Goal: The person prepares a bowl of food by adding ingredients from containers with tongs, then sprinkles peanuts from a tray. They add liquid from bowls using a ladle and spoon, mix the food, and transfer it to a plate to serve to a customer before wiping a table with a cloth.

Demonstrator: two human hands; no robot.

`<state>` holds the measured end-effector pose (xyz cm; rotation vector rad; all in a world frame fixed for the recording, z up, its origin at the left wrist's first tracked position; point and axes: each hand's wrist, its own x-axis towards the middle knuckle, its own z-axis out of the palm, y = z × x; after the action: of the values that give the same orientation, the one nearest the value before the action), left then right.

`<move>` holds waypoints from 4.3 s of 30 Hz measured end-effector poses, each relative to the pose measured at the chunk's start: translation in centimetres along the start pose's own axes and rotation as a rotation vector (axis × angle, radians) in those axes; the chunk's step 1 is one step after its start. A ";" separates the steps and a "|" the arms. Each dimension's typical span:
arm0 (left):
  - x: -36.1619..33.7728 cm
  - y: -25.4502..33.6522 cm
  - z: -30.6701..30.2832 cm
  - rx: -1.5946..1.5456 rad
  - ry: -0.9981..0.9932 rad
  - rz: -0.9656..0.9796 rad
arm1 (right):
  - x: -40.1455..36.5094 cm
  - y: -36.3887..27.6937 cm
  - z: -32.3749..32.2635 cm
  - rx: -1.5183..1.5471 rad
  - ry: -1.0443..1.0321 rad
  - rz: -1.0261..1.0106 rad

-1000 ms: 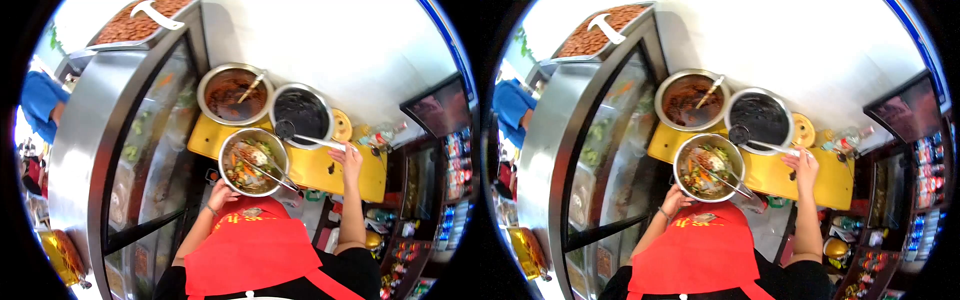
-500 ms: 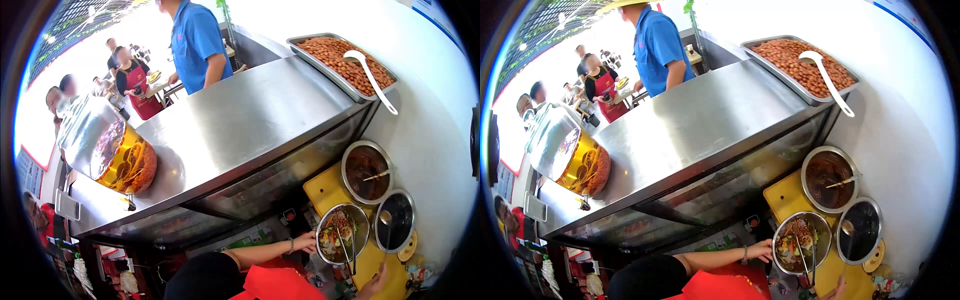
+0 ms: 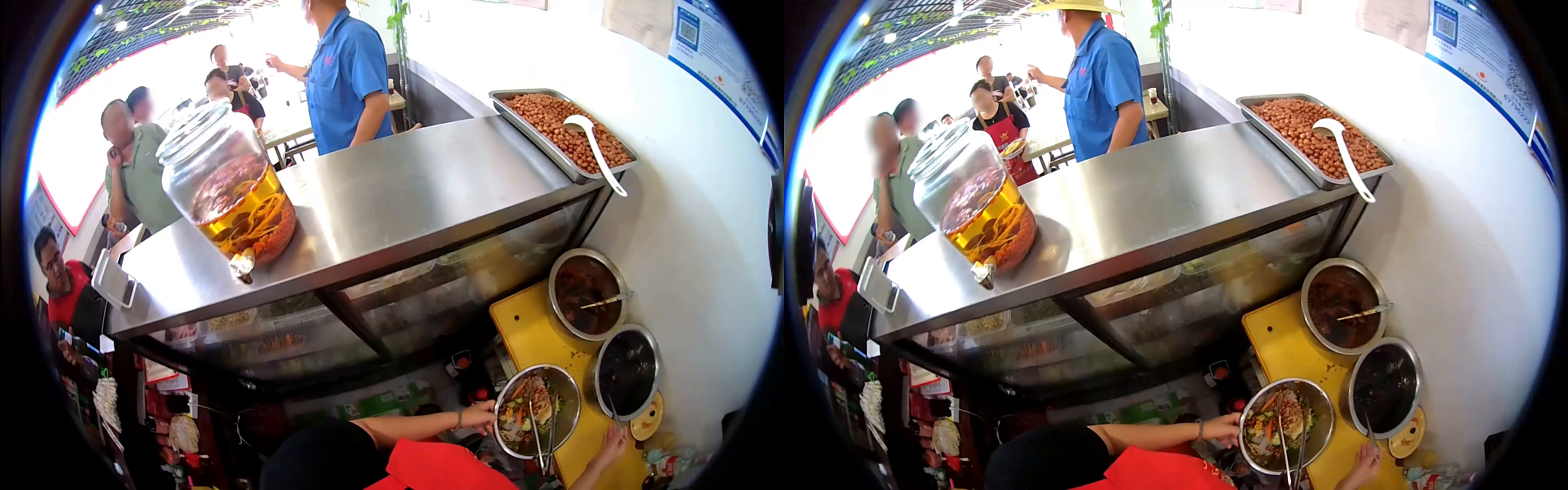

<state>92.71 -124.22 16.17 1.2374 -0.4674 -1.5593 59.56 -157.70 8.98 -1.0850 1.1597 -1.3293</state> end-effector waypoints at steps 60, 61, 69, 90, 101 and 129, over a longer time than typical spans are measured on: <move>1.9 -1.7 12.6 0.062 -0.302 -0.163 | -17.0 -3.4 -22.6 -1.059 0.201 -0.239; 2.1 -1.8 12.7 0.060 -0.312 -0.159 | -18.5 -3.9 -22.9 -1.064 0.209 -0.245; 2.0 -2.1 12.7 -0.053 -0.342 -0.204 | -21.5 -6.2 -23.5 -0.910 0.413 -0.134; -1.6 -4.3 11.9 -0.336 -0.430 -0.160 | 4.6 -5.6 -4.9 -0.443 0.561 0.216; -2.7 -3.4 10.8 -0.245 -0.359 -0.109 | 0.4 -9.3 -1.4 -0.417 0.629 -0.203; -3.4 -3.1 10.9 -0.083 -0.277 -0.122 | -6.9 -18.1 -6.6 -0.194 -0.004 0.023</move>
<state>81.40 -123.18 19.61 1.0066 -0.5061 -1.8467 51.23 -150.09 25.98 -1.2086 1.3156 -1.2151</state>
